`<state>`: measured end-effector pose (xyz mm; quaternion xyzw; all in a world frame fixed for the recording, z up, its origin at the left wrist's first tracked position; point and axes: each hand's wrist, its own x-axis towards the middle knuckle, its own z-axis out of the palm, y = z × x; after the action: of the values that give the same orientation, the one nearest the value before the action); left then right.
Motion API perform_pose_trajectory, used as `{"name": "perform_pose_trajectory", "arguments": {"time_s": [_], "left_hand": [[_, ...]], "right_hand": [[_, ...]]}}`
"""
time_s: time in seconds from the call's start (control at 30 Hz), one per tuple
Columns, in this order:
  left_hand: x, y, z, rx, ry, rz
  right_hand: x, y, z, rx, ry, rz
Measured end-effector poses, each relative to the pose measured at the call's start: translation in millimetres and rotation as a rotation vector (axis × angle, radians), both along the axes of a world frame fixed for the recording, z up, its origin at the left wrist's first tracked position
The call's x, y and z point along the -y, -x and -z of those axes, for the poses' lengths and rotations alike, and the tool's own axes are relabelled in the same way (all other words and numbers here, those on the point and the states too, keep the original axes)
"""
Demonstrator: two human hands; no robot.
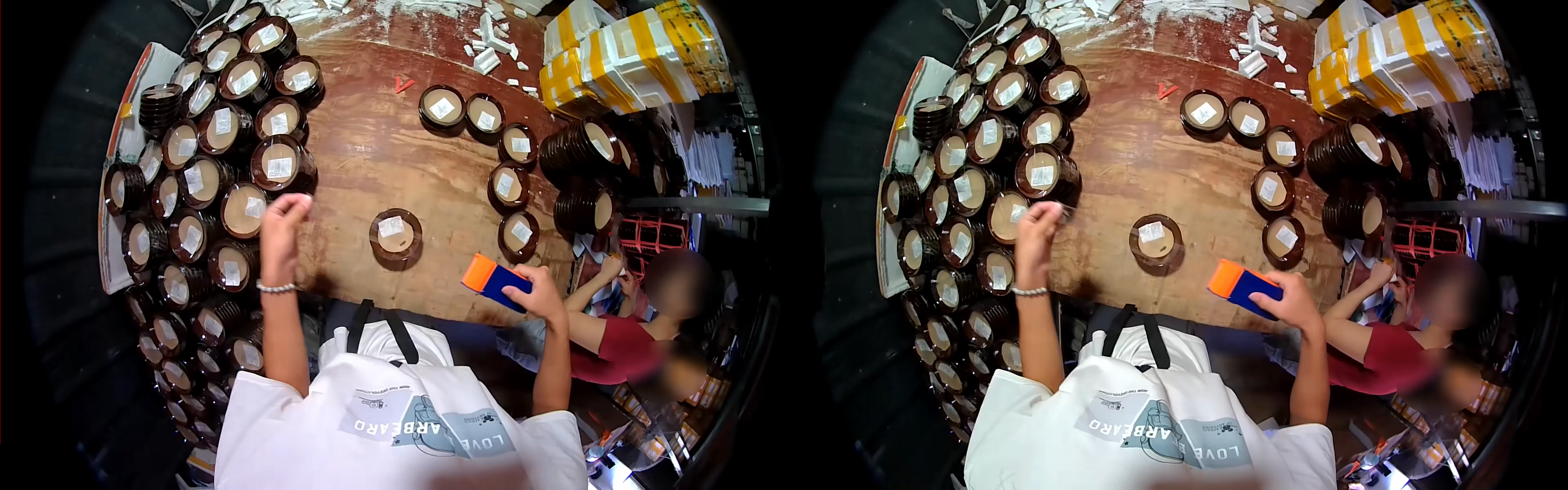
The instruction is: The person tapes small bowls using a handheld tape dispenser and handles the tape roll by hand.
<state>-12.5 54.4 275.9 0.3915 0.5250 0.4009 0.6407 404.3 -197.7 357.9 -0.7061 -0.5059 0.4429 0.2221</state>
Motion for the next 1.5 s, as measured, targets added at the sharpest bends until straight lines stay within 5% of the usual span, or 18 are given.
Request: {"name": "perform_pose_trajectory", "arguments": {"time_s": [0.2,0.27,0.43,0.67,0.83,1.07,1.2,1.27,1.43,1.5], "left_hand": [[55,-27,173,0.175,0.303,-0.250],[70,-31,210,0.189,0.347,-0.303],[62,-39,268,0.122,0.365,-0.227],[72,-66,331,-0.381,0.103,0.033],[80,-95,287,-0.648,-0.111,0.018],[49,-79,256,-0.732,-0.207,0.456],[48,-91,229,-0.908,-0.118,0.237],[61,-87,233,-0.439,0.112,0.065],[108,-79,261,-0.178,0.120,0.282],[116,-76,280,0.394,0.402,0.037]], "right_hand": [[-71,-13,-16,0.057,0.148,-0.063],[-101,6,-23,0.259,0.186,-0.270],[-112,46,-18,0.194,0.354,-0.138],[-93,74,-2,0.167,0.470,-0.048],[-103,81,-13,0.182,0.516,-0.073],[-107,79,-8,0.137,0.489,-0.066],[-120,80,-21,0.218,0.514,-0.106],[-116,80,-21,0.249,0.517,-0.111],[-111,79,-14,0.216,0.495,-0.085],[-110,76,-12,0.208,0.482,-0.069]]}}
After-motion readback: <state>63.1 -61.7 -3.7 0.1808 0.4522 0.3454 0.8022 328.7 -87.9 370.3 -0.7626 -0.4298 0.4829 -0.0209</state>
